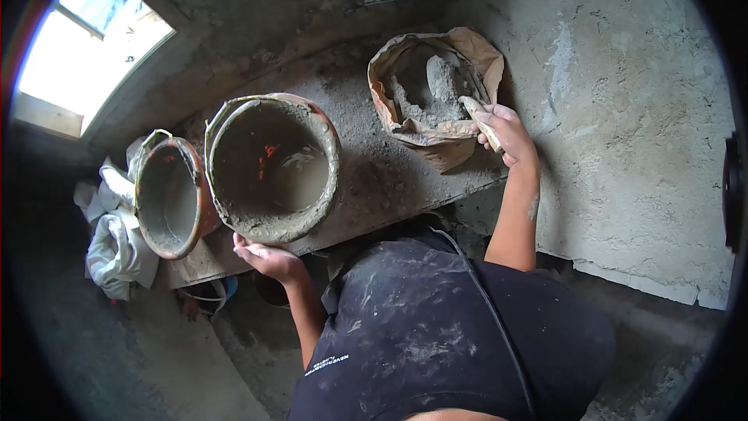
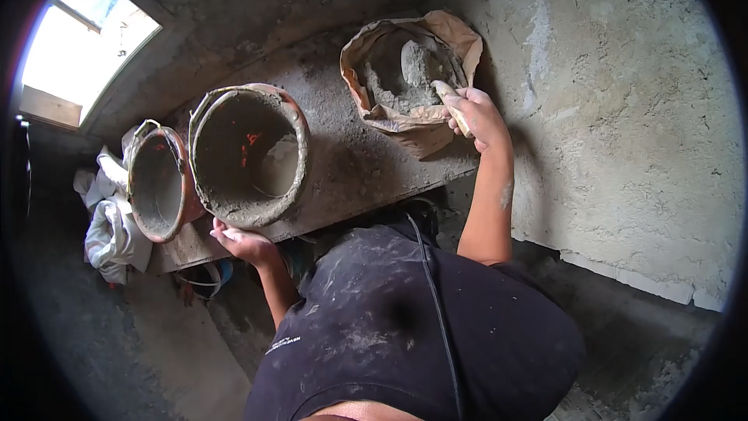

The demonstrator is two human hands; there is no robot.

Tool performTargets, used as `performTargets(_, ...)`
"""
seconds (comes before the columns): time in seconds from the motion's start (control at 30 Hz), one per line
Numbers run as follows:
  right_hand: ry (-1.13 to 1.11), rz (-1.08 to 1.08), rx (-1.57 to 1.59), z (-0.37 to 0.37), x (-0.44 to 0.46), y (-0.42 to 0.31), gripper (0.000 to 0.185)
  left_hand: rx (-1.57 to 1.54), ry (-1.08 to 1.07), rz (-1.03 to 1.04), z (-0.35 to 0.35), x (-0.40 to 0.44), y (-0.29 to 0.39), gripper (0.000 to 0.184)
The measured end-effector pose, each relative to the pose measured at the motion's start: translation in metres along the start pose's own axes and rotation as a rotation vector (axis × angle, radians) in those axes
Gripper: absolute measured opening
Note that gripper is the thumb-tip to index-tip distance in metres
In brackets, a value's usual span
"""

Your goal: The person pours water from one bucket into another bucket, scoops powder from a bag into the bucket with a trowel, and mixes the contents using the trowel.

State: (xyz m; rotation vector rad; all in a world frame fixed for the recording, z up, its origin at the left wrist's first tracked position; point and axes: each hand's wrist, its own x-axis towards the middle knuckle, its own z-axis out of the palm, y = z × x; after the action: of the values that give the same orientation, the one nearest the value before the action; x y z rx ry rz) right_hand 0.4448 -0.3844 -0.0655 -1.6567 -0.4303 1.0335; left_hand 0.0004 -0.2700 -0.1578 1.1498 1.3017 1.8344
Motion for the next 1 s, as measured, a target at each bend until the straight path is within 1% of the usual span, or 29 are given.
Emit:
performTargets(0.07, 0.004, -0.003, -0.021, 0.001, -0.007, 0.002, 0.026, -0.59, -0.032, -0.604, 0.014, 0.007, 0.027, 0.075)
performTargets(0.1, 0.011, -0.026, -0.037, 0.001, -0.006, 0.0, 0.026, -0.596, -0.032, -0.598, 0.015, 0.009, 0.023, 0.075)
performTargets(0.17, 0.003, -0.022, -0.032, 0.0, -0.008, 0.003, 0.027, -0.679, -0.101, -0.684, 0.006, 0.017, 0.002, 0.078)
performTargets(0.2, 0.002, -0.021, -0.032, 0.001, -0.01, 0.004, 0.027, -0.664, -0.173, -0.619, 0.006, 0.019, -0.002, 0.078)
performTargets(0.3, 0.005, -0.03, -0.076, 0.004, -0.011, -0.002, 0.028, -0.643, -0.193, -0.655, 0.005, 0.021, -0.003, 0.078)
performTargets(0.33, 0.003, -0.029, -0.059, 0.004, -0.012, 0.001, 0.028, -0.636, -0.264, -0.605, 0.003, 0.024, -0.003, 0.076)
performTargets(0.37, -0.002, -0.037, -0.047, 0.004, -0.01, 0.0, 0.029, -0.638, -0.256, -0.601, 0.004, 0.024, 0.0, 0.076)
performTargets(0.43, -0.02, -0.052, -0.039, 0.005, -0.007, -0.001, 0.03, -0.511, -0.306, -0.557, 0.009, 0.026, 0.01, 0.073)
performTargets(0.47, -0.015, -0.061, -0.018, 0.004, -0.006, -0.002, 0.03, -0.466, -0.357, -0.538, 0.006, 0.024, 0.002, 0.077)
performTargets(0.5, -0.01, -0.068, 0.002, 0.006, -0.005, -0.004, 0.029, -0.467, -0.344, -0.535, 0.005, 0.022, 0.004, 0.077)
performTargets(0.57, -0.02, -0.079, -0.044, 0.01, -0.004, -0.013, 0.029, -0.541, -0.453, -0.649, 0.011, 0.012, 0.01, 0.083)
performTargets(0.6, -0.01, -0.09, -0.046, 0.012, -0.003, -0.014, 0.029, -0.454, -0.436, -0.679, 0.015, 0.006, 0.015, 0.088)
performTargets(0.63, -0.003, -0.089, -0.05, 0.013, -0.003, -0.011, 0.028, -0.425, -0.409, -0.682, 0.016, -0.001, 0.013, 0.086)
performTargets(0.7, -0.04, -0.11, -0.023, 0.011, 0.009, -0.002, 0.027, -0.398, -0.443, -0.701, 0.011, -0.01, 0.009, 0.088)
performTargets(0.77, -0.022, -0.094, -0.035, 0.016, 0.01, -0.002, 0.027, -0.335, -0.399, -0.741, 0.022, -0.021, 0.037, 0.095)
performTargets(0.83, -0.038, -0.095, -0.041, 0.017, 0.014, 0.0, 0.029, -0.384, -0.467, -0.951, 0.007, -0.019, 0.046, 0.102)
performTargets(0.87, -0.04, -0.082, -0.06, 0.017, 0.015, 0.002, 0.029, -0.515, -0.541, -1.105, -0.007, -0.012, 0.036, 0.109)
performTargets(0.9, -0.039, -0.076, -0.078, 0.018, 0.015, 0.002, 0.03, -0.579, -0.505, -1.176, -0.003, -0.007, 0.05, 0.11)
performTargets(1.0, -0.032, -0.076, -0.081, 0.02, 0.01, 0.001, 0.03, -0.516, -0.514, -1.122, 0.004, -0.011, 0.043, 0.109)
